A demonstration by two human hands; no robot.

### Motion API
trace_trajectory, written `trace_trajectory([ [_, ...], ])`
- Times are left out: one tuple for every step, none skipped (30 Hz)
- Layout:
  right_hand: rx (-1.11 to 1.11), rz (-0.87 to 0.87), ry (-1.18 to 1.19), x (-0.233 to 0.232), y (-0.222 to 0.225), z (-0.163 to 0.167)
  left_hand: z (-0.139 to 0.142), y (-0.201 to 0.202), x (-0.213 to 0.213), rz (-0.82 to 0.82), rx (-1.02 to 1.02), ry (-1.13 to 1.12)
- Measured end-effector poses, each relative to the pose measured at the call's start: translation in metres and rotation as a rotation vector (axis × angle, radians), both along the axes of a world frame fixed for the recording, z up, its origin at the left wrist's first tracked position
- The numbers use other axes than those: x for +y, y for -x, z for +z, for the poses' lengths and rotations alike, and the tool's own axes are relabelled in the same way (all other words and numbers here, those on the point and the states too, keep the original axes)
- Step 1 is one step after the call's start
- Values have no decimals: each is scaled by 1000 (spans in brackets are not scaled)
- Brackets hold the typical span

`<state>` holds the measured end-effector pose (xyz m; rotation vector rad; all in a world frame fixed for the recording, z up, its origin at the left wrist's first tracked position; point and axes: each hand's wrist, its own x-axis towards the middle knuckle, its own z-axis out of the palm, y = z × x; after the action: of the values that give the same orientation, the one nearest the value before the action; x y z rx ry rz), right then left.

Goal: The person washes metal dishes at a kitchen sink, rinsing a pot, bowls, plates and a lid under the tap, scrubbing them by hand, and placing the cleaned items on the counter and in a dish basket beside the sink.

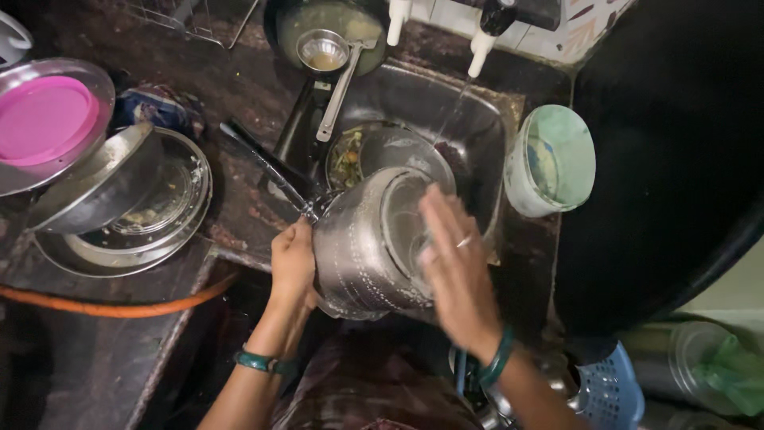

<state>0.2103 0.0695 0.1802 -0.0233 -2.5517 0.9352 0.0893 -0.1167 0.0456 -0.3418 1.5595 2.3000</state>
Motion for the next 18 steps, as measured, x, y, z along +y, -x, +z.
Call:
trace_trajectory([
  [32, 38, -63, -5, -4, -4, 0, -2, 0, -6, 22, 28],
  [62, 76, -123, -8, -4, -7, 1, -4, 0, -13, 41, 58],
  [90, 115, -184, -5, 2, -10, 3, -8, 2, -8, 55, 59],
  [78, 146, -107, 0, 9, -14, 6, -12, 4, -1, 75, 55],
  [69, 179, -30, 12, 22, -17, 11, -15, 8, 7, 99, 51],
  [57, 212, 50, 30, 38, -22, 17, -19, 12, -1, 142, 61],
  [23, 180, 196, 50, 52, -30, 25, -23, 16, -9, 184, 69],
  [-9, 148, 339, 71, 65, -39, 34, -25, 21, -16, 229, 76],
  [-153, 46, 660, 88, 72, -52, 45, -26, 25, -26, 308, 184],
  [-307, -61, 980, 104, 77, -66, 57, -28, 29, -34, 381, 295],
  [-327, -162, 1118, 111, 77, -82, 70, -30, 31, -43, 454, 409],
  [-343, -264, 1251, 116, 75, -98, 82, -31, 33, -58, 505, 466],
  [-358, -368, 1382, 116, 72, -113, 95, -32, 34, -72, 555, 524],
  [-316, -294, 1465, 113, 67, -126, 106, -33, 35, -86, 605, 584],
  [-276, -222, 1550, 108, 63, -137, 117, -35, 36, -106, 631, 614],
  [-237, -153, 1635, 100, 59, -145, 125, -38, 36, -130, 654, 646],
  [-224, -98, 1712, 91, 56, -152, 132, -38, 35, -154, 680, 676],
  [-209, -42, 1788, 82, 55, -156, 137, -39, 34, -166, 736, 705],
])
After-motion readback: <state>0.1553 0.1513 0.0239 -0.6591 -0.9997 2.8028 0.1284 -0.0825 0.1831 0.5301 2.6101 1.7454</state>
